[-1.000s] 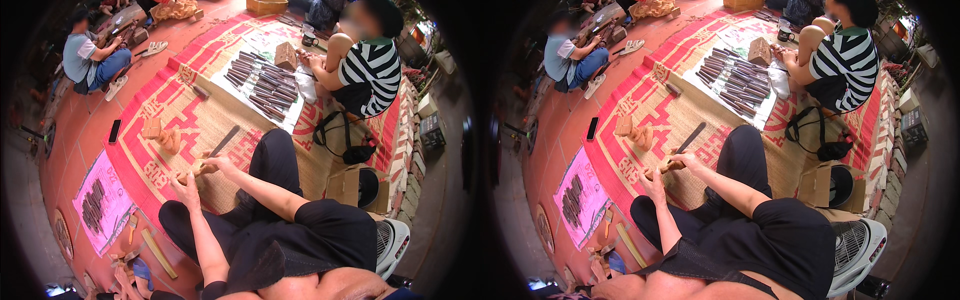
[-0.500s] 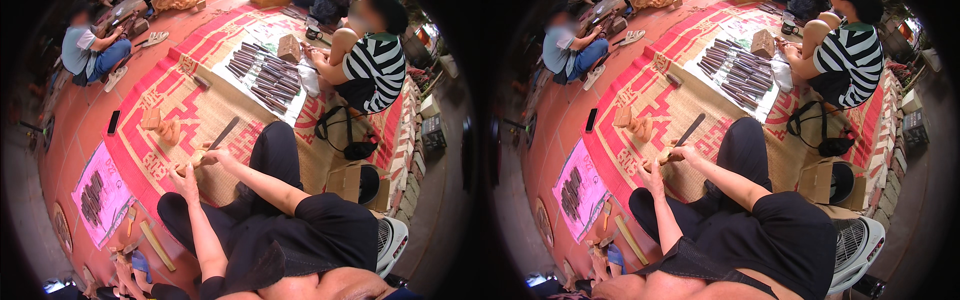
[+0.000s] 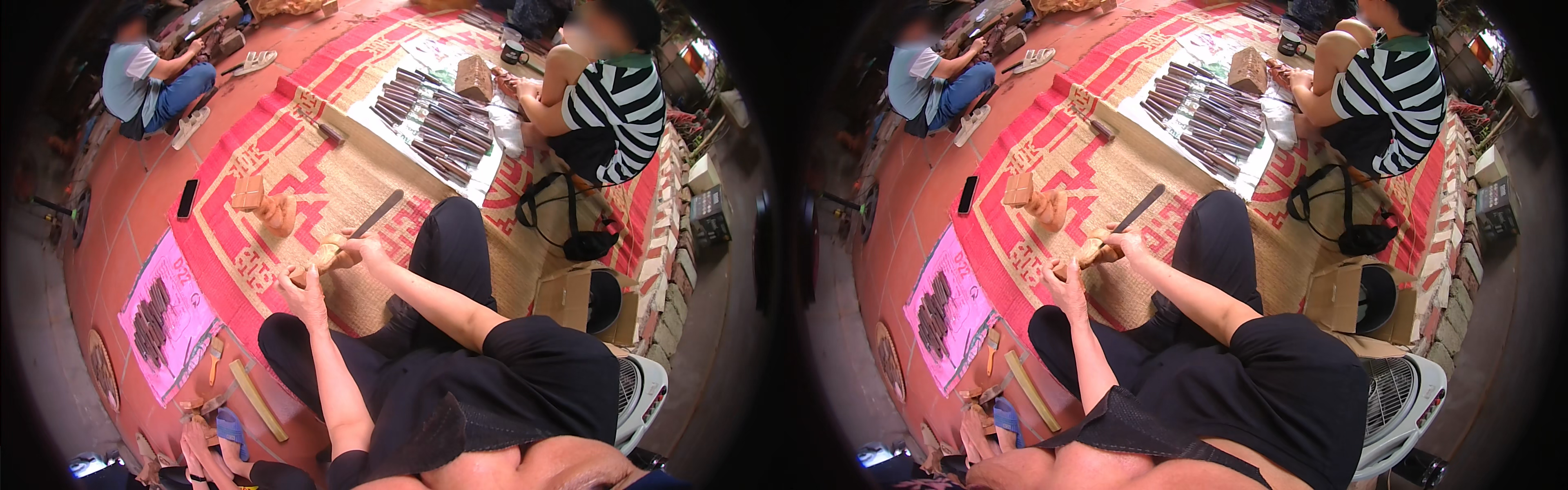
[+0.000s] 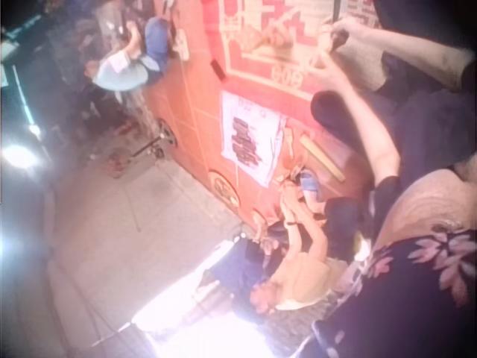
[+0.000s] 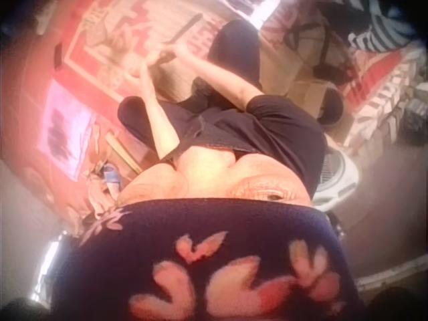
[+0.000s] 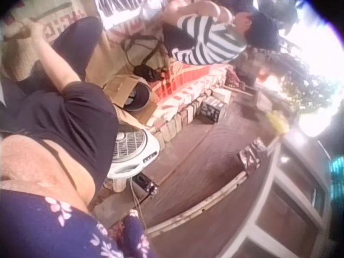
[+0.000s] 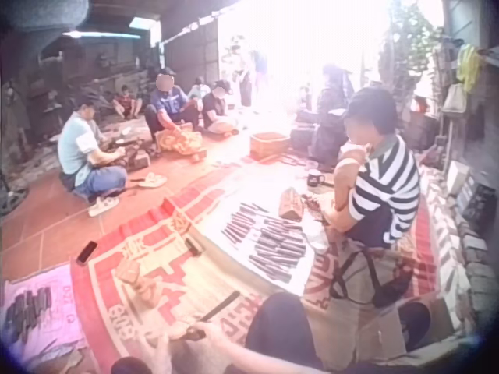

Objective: The person sits on a mat and uses a knife to carve a small block of wood, shaping it by hand. They rotate the wood frequently to work on different sides while other people work nearby.

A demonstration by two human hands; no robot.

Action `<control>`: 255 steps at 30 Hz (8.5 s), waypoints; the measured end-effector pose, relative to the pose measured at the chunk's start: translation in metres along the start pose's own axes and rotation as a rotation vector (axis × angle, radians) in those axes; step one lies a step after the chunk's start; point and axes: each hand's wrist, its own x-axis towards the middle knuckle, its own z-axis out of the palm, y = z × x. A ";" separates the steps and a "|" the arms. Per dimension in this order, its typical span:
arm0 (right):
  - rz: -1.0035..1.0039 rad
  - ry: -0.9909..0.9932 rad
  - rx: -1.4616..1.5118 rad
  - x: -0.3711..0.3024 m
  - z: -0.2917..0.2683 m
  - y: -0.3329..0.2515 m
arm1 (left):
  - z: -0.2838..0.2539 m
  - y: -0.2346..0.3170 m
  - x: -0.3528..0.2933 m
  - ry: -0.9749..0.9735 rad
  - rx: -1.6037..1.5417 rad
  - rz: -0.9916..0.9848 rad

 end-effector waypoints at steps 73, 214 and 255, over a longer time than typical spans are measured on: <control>0.021 0.041 0.005 0.014 -0.016 0.011 | 0.002 -0.004 0.005 0.003 0.037 0.083; 0.038 -0.070 0.072 -0.004 0.004 -0.009 | 0.007 0.000 0.006 0.008 0.117 0.068; -0.014 0.039 0.003 0.002 -0.012 0.009 | 0.003 -0.008 0.001 -0.034 0.075 0.092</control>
